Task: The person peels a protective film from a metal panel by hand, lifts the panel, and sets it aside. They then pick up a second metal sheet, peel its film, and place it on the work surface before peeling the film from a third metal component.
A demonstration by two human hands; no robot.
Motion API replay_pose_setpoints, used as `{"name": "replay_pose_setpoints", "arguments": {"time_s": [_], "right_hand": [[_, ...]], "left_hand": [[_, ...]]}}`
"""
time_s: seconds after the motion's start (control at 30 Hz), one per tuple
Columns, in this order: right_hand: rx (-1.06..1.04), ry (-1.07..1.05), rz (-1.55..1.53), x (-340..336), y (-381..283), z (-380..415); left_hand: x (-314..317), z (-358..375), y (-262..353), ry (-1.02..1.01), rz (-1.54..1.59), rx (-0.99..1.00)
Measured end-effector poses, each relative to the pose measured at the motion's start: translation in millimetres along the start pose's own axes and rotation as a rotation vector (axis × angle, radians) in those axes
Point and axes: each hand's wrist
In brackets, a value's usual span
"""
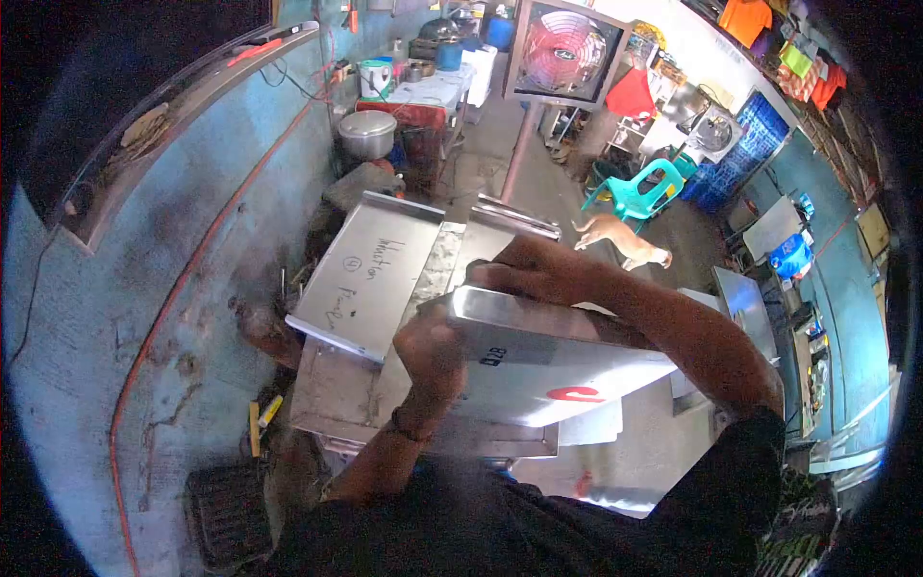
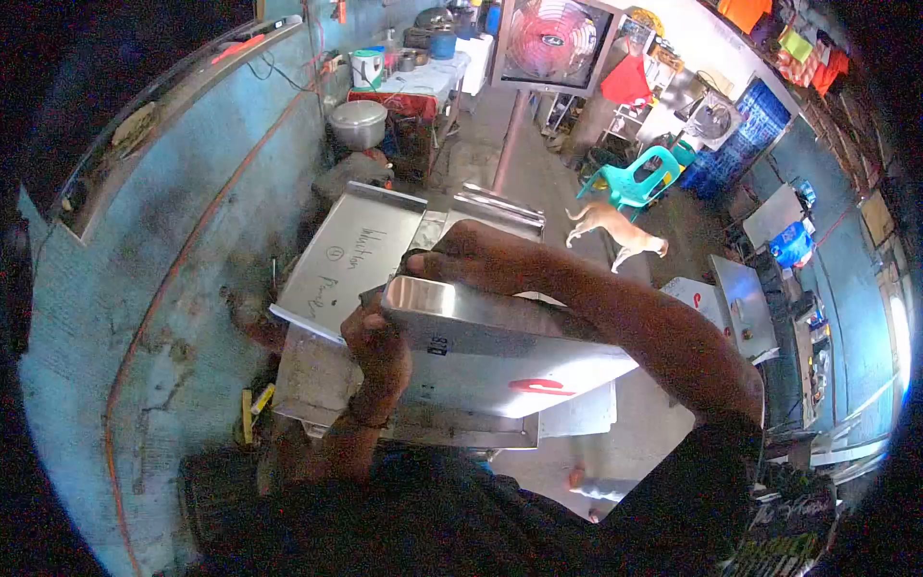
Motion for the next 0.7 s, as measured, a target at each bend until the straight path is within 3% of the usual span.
{"name": "replay_pose_setpoints", "arguments": {"time_s": [0.1,0.27,0.37,0.43,0.47,0.53,0.63,0.7], "right_hand": [[-0.003,0.023,-0.005,0.5,10.3,-3.6],[-0.01,0.062,0.022,-2.1,-0.5,1.7],[0.101,-0.017,0.069,-3.1,-5.1,2.3],[-0.197,-0.012,-0.19,12.7,-14.1,2.0],[-0.087,-0.153,-0.093,3.4,-25.3,1.8],[-0.038,-0.203,-0.031,1.8,-23.0,-7.8],[0.025,-0.242,0.012,3.6,-27.7,-9.0],[0.038,-0.246,-0.015,6.3,-32.6,-6.7]], "left_hand": [[8.6,1.6,-13.6,0.024,0.184,-0.005],[10.3,4.1,-20.3,0.055,0.078,0.067],[5.9,3.1,3.8,0.066,0.112,0.055],[3.4,3.6,11.3,0.075,0.188,0.0],[1.2,6.7,9.9,0.038,0.23,-0.038],[-0.9,9.9,6.0,-0.001,0.269,-0.077],[-0.4,9.2,2.4,0.085,0.047,0.026],[0.4,8.4,5.9,0.033,0.235,-0.035]]}}
Point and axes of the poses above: each hand's wrist, its own z-axis away from the middle knuckle, its own x-axis out of the palm, y = z × x, and after that the axes turned 15 degrees about -z, right-handed
